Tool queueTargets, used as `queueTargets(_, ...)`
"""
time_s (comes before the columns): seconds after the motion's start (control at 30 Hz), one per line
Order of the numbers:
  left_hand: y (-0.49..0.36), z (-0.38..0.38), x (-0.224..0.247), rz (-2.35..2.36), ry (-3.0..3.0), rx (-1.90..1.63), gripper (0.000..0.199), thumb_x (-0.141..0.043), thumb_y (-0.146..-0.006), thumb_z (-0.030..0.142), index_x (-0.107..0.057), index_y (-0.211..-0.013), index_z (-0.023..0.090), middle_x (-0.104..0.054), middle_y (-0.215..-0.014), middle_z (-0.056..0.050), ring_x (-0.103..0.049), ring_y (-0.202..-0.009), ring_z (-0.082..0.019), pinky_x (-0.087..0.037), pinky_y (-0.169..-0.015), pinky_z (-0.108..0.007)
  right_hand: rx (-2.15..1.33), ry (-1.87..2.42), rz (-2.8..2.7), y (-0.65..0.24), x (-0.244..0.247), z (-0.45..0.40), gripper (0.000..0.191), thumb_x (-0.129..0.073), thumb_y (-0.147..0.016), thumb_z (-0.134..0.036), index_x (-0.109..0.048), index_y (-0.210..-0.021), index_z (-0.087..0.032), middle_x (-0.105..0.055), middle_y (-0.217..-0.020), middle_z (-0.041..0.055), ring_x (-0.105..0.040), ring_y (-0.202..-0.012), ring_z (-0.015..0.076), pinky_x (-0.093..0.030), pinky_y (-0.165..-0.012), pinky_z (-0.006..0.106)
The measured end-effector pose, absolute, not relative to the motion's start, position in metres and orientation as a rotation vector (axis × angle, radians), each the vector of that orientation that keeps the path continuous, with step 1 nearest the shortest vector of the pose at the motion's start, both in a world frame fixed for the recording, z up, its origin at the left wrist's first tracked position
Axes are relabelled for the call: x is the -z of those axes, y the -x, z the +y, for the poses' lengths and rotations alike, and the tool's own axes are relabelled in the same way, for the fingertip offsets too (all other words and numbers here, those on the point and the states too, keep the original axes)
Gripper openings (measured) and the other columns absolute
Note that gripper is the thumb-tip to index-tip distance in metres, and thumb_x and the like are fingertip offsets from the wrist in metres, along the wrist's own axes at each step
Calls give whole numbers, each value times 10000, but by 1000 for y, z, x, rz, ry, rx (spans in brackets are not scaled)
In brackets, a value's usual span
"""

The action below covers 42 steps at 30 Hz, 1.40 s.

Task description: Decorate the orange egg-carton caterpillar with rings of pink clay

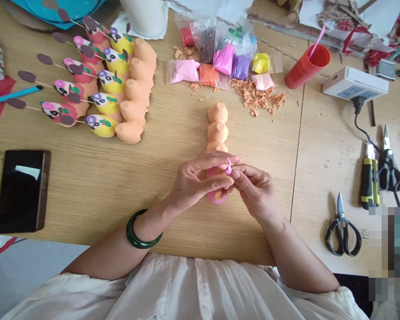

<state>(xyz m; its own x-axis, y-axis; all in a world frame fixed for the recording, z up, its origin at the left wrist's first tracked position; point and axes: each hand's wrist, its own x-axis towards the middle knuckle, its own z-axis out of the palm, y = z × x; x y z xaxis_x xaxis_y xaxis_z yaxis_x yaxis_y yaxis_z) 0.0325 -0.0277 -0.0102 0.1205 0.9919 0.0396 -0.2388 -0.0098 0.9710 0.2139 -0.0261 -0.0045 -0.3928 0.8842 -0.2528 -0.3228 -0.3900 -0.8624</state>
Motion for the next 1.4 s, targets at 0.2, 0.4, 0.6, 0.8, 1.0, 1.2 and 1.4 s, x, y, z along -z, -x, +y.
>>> queueTargets(0.2, -33, -27, 10, 1013, -1124, -1329, 125, -842, -977, 403, -916, -1012, 308, -886, -1103, -46, -825, -1096, -209, -661, -994, -339, -1843, 1006, -1052, -214, -1, -23, 278, -807, -1014, -445, -835, -873, -207, -793, -769, -3, -749, -650, 128, -643, -672, 276)
queueTargets(0.4, -34, -29, 14, 1037, -1095, -1332, 120, -857, -969, 395, -903, -998, 289, -888, -1091, -35, -808, -1201, -218, -632, -1134, -374, -1812, 1078, -1015, -210, -6, -25, 288, -958, -853, -476, -844, -961, -234, -790, -774, -17, -725, -652, 131, -642, -650, 277)
queueTargets(0.6, -32, -26, 11, 982, -1069, -1192, 373, -852, -932, 579, -893, -1164, 290, -871, -1247, -76, -841, -1105, -243, -703, -975, -371, -1817, 1044, -969, -210, -6, -26, 184, -921, -910, -428, -867, -900, -252, -767, -700, -32, -701, -625, 109, -624, -641, 246)
queueTargets(0.8, -32, -26, 12, 941, -1230, -1287, 141, -810, -1002, 373, -917, -1072, 313, -892, -1129, -46, -793, -1266, -235, -627, -1172, -393, -1848, 994, -1112, -214, -3, -27, 290, -787, -1030, -446, -838, -845, -228, -794, -760, -2, -742, -693, 142, -645, -722, 300)
queueTargets(1.0, -33, -27, 9, 953, -1097, -1231, 228, -900, -909, 478, -920, -1041, 294, -892, -1129, -53, -826, -1166, -254, -687, -1022, -358, -1803, 1071, -1067, -212, -2, -25, 307, -857, -954, -519, -834, -867, -226, -767, -723, -9, -713, -643, 142, -627, -665, 299)
queueTargets(1.2, -33, -27, 9, 984, -1019, -1239, 279, -799, -997, 514, -906, -1083, 272, -890, -1135, -57, -852, -930, -208, -706, -836, -322, -1778, 1072, -1061, -212, -1, -25, 271, -838, -977, -500, -864, -910, -238, -760, -737, -6, -705, -677, 139, -614, -690, 297)
queueTargets(1.4, -34, -26, 8, 1004, -1092, -1263, 211, -807, -1003, 461, -912, -1055, 285, -895, -1122, -40, -853, -1073, -214, -688, -989, -324, -1741, 1136, -1043, -212, 0, -24, 306, -911, -889, -540, -855, -917, -240, -751, -736, -9, -678, -671, 143, -615, -681, 304)
